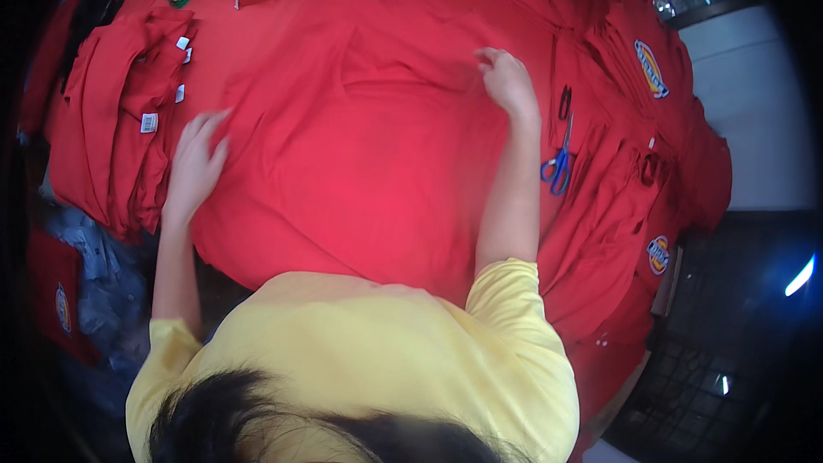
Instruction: The person picks up red shirts from a stack, smooths them out, and uses shears to trim loose threads from the collars and labels.
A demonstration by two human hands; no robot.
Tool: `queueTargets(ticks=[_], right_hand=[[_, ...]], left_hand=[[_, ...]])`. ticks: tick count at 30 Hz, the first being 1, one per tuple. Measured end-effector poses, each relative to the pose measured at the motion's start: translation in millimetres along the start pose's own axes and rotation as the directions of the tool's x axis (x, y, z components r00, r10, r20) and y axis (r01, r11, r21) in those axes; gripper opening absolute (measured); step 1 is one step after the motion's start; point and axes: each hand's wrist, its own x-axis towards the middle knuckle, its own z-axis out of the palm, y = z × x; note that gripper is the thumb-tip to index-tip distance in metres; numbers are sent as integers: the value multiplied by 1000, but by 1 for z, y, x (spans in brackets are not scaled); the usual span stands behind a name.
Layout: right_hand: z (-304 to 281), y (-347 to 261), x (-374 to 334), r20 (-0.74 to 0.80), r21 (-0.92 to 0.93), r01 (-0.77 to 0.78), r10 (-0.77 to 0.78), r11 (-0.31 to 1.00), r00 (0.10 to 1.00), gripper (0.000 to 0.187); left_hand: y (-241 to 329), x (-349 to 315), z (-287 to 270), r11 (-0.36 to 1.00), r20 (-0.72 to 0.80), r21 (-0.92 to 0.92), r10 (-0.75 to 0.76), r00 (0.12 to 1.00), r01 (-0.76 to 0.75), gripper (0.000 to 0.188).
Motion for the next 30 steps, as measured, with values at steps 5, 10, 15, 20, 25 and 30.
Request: queueTargets(ticks=[5,10,15,20,25,30], right_hand=[[39,39,-3,-14,23,-85,86,996,996,28],[67,76,9,-409,277,-151,259,949,875,30],[75,77,3,-442,-47,-222,179,974,879,23],[56,64,-28,-464,53,62,-30,997,885,13],[53,40,-140,-178,-264,306,-358,915,917,17],[71,40,-155,-354,-120,259,-285,958,891,18]], left_hand=[[27,135,97,983,-285,81,179,942,-162,40],[2,212,152,976,45,-217,-25,999,34,33],[15,214,166,980,-207,-198,-19,978,-23,19],[-9,202,137,694,-3,-719,60,998,-43,11],[-13,108,103,910,14,-346,251,968,-230,18],[-11,93,101,937,59,-302,201,978,-174,19]])
